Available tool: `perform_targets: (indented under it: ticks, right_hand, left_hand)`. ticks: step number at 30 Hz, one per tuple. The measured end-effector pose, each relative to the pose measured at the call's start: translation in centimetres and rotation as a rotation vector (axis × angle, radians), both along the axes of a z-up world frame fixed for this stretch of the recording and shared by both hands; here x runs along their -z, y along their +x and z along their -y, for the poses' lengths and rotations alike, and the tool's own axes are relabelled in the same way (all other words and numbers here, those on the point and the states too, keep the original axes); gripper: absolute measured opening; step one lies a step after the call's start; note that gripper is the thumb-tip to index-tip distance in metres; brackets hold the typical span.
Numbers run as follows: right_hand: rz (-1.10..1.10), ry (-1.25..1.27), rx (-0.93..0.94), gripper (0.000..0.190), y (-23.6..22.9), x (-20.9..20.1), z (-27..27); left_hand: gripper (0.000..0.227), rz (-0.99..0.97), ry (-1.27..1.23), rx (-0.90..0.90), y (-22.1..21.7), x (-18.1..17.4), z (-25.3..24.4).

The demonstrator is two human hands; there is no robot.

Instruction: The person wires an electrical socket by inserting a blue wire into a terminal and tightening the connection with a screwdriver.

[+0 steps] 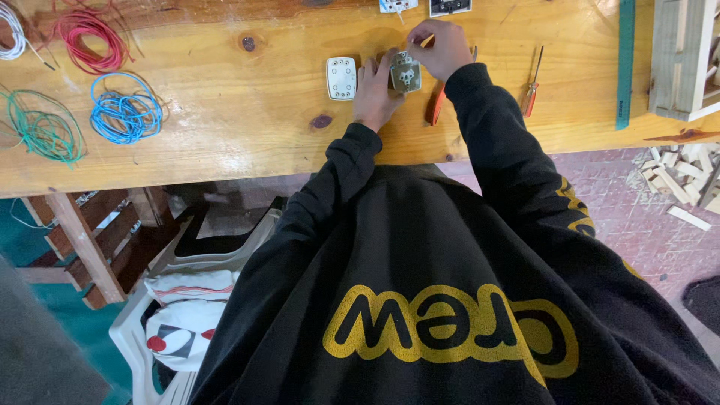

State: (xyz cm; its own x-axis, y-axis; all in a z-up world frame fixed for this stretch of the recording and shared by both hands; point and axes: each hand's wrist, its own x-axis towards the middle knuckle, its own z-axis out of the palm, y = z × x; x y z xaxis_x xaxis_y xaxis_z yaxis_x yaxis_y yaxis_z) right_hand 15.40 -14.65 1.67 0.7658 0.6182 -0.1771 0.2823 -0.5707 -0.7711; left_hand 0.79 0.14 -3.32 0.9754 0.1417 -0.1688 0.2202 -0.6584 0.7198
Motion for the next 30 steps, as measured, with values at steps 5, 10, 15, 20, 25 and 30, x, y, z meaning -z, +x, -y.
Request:
perform_targets:
  ticks: [5,10,15,20,25,30]
  right_hand:
    - [-0.013,-0.005,-0.028,0.014,0.1,0.4,0.3]
    - [0.383,-0.064,-0.195,0.014,-1.1,0.4,0.7]
    - [0.371,-0.051,-0.154,0.014,-2.2,0.4,0.8]
    - [0.392,-0.040,0.007,0.013,-2.4,2.1,1.0]
    - [-0.102,-0.224,0.081,0.024,-1.1,1.6,0.8]
    - [-0.196,-0.206,0.096,0.040,-1.2,2.3,1.0]
  left_hand:
    - [0.081,0.000,-0.032,0.010,0.1,-0.9,-0.4]
    - [0.086,0.071,0.004,-0.007,0.1,0.5,-0.4]
    - [0.091,-0.018,-0.004,-0.004,0.6,-1.3,-0.4]
    - [0.093,-0.074,0.024,-0.002,0.8,-1.2,-0.2]
    - [0.092,-0.091,0.055,0.021,0.4,-0.5,0.2]
    - [0.089,-0.086,0.090,0.001,0.8,-0.4,0.4]
